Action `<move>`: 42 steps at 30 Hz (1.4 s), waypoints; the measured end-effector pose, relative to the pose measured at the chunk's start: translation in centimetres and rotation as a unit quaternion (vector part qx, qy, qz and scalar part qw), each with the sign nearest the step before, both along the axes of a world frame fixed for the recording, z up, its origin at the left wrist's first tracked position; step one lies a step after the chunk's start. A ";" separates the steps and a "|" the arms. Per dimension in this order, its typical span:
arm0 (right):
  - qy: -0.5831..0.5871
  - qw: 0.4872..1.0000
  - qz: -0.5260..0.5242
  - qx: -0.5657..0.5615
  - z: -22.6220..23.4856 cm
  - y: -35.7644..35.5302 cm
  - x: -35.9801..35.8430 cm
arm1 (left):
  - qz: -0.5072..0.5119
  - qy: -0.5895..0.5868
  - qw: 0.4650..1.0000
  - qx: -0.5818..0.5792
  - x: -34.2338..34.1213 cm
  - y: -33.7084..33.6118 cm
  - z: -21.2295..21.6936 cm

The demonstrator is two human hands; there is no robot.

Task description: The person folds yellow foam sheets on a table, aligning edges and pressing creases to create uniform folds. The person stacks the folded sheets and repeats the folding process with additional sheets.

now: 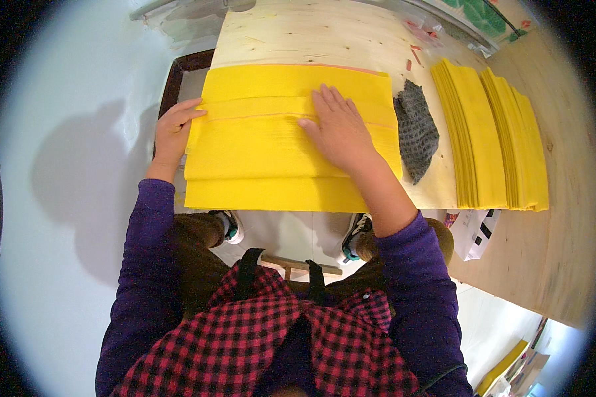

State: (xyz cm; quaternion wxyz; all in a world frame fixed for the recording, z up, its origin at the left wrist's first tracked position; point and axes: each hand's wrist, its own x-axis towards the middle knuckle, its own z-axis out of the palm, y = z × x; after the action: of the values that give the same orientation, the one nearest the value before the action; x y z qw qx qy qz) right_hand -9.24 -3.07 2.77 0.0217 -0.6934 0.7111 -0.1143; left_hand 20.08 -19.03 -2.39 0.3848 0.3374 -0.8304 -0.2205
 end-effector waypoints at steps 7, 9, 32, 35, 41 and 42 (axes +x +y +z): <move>0.035 0.998 -0.034 0.034 -0.9 1.1 -0.5 | 0.023 -0.005 1.000 0.017 0.3 0.1 0.0; 0.043 0.998 -0.039 0.038 -1.0 1.1 -0.3 | 0.036 -0.010 0.999 0.024 0.8 0.0 0.1; 0.023 0.999 -0.032 -0.007 -1.7 1.5 -1.2 | 0.016 -0.280 0.960 0.006 -14.3 9.4 4.3; 0.015 0.999 -0.031 -0.018 -1.8 1.5 -1.3 | 0.072 -0.313 0.946 0.031 -12.8 9.6 3.4; 0.003 0.999 -0.032 -0.025 -1.7 1.8 -1.3 | 0.131 -0.347 0.927 0.060 -9.3 8.6 3.1; -0.003 0.999 -0.033 -0.015 -1.6 1.7 -1.3 | 0.129 -0.345 0.927 0.068 -9.2 8.6 3.1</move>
State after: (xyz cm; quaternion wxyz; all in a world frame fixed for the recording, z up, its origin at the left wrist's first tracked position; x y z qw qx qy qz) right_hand -10.49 -1.35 1.16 0.0095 -0.6691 0.7320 -0.1283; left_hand 10.91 -10.43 0.73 0.0755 0.5222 -0.8442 -0.0944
